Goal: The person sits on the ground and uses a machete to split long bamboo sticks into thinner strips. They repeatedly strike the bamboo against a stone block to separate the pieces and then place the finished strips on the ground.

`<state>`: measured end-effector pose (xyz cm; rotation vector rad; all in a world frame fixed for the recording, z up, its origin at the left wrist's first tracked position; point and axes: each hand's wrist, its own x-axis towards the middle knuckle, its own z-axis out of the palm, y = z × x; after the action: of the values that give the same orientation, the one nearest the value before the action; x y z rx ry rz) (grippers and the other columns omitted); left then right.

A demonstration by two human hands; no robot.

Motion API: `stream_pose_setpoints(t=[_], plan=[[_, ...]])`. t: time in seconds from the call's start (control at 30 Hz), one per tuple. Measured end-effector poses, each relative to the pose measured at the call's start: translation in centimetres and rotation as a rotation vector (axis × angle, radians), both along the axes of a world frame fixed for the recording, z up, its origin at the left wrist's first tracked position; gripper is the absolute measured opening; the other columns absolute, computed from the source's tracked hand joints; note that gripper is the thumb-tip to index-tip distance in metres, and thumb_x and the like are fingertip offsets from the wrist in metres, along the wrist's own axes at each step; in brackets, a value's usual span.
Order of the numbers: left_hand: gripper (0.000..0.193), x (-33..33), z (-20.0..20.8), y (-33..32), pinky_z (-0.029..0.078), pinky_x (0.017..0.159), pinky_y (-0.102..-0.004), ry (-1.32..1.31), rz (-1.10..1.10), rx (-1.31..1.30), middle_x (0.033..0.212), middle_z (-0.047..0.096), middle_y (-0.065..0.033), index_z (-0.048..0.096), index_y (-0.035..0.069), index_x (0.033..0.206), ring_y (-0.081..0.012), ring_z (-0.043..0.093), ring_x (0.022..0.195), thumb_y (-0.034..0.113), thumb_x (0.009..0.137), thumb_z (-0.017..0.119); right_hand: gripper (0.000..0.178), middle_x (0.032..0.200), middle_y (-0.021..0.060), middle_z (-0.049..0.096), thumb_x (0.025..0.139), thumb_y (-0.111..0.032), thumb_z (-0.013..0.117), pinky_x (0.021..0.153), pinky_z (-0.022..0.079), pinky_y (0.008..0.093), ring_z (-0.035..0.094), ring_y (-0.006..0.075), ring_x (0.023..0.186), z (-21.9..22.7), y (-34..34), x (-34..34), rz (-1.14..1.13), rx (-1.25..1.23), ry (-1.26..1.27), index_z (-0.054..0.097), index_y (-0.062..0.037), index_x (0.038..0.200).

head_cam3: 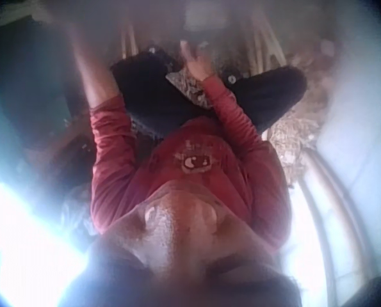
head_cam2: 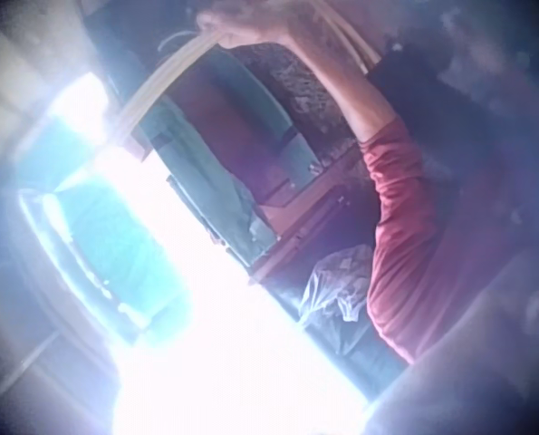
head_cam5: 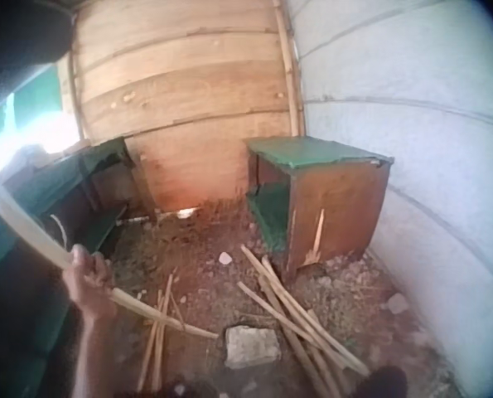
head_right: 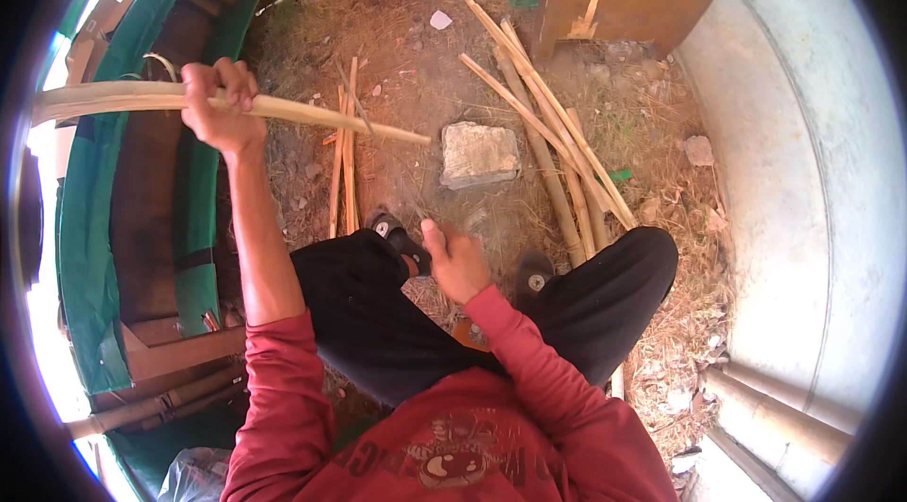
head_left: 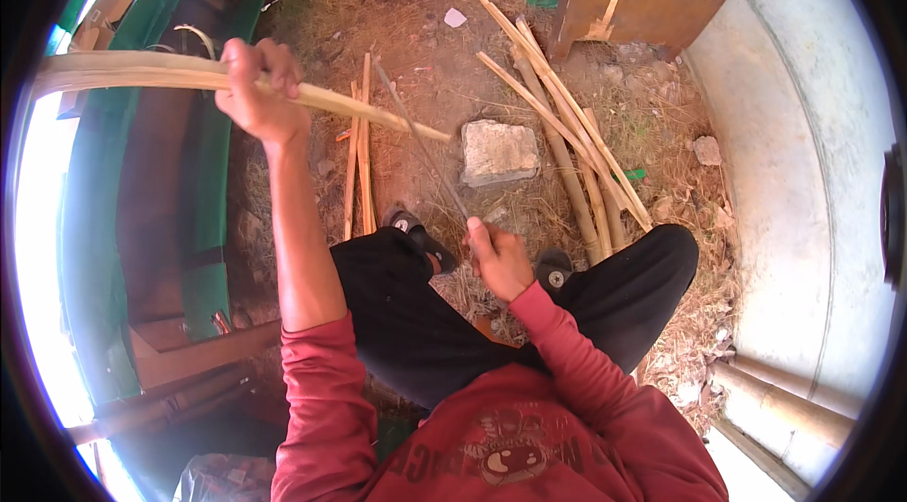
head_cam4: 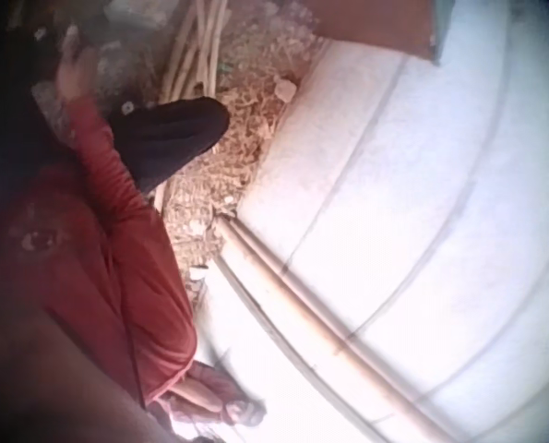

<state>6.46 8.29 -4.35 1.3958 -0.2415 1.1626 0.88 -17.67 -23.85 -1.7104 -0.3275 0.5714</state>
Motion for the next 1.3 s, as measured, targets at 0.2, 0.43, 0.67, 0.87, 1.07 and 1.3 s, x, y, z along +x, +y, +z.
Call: stream_pose_setpoints(t=[0.2,0.43,0.67,0.87,1.07,1.3], plan=[[0.037,1.9,-3.1,0.2,0.024,0.038,-0.0250,0.114,0.131,-0.127,0.048,0.033,-0.0012,0.037,0.010,0.063,-0.0088,0.031,0.040,0.024,0.093,0.054,0.058,0.051,0.0081,0.053,0.099,-0.049,0.040,0.048,0.043,0.0339,0.057,0.0178,0.046,4.2,0.8,1.6,-0.046,0.078,0.026,0.059,0.0012,0.078],[0.029,0.8,-1.9,-0.6,0.024,0.040,-0.0243,0.136,0.167,-0.172,0.049,0.031,-0.0011,0.037,0.009,0.068,-0.0093,0.029,0.041,0.017,0.092,0.049,0.053,0.047,0.0071,0.051,0.099,-0.045,0.044,0.048,0.044,0.0324,0.058,0.0188,0.044,7.5,2.4,1.8,-0.073,0.286,-0.006,0.057,0.0003,0.075],[0.032,1.2,-1.2,-0.4,0.023,0.043,-0.0267,0.179,0.223,-0.176,0.048,0.026,-0.0003,0.030,0.010,0.063,-0.0098,0.025,0.041,0.015,0.091,0.047,0.051,0.052,0.0141,0.056,0.099,-0.042,0.045,0.053,0.047,0.0382,0.061,0.0301,0.050,5.2,4.2,1.7,-0.110,0.200,-0.056,0.060,0.0023,0.079],[0.031,1.4,-2.2,0.6,0.022,0.040,-0.0267,0.117,0.231,-0.185,0.048,0.029,0.0007,0.031,0.011,0.063,-0.0085,0.027,0.041,0.011,0.090,0.045,0.059,0.077,0.0293,0.063,0.096,-0.049,0.040,0.078,0.046,0.0505,0.059,0.0505,0.083,-3.8,5.9,1.5,-0.032,-0.346,-0.005,0.066,0.0037,0.085],[0.033,0.4,-2.0,0.6,0.021,0.043,-0.0266,0.148,0.280,-0.196,0.049,0.026,-0.0006,0.028,0.010,0.062,-0.0096,0.025,0.043,0.014,0.090,0.046,0.061,0.079,0.0330,0.062,0.095,-0.049,0.043,0.078,0.046,0.0516,0.060,0.0499,0.081,1.3,6.0,2.4,-0.116,-0.065,-0.105,0.066,0.0060,0.083],[0.032,0.9,-2.8,1.2,0.021,0.040,-0.0272,0.107,0.297,-0.251,0.048,0.027,0.0005,0.029,0.010,0.061,-0.0083,0.026,0.042,0.010,0.089,0.046,0.063,0.086,0.0347,0.063,0.093,-0.052,0.045,0.089,0.046,0.0483,0.060,0.0508,0.090,-4.1,7.5,2.6,-0.033,-0.316,0.004,0.069,0.0060,0.091]])
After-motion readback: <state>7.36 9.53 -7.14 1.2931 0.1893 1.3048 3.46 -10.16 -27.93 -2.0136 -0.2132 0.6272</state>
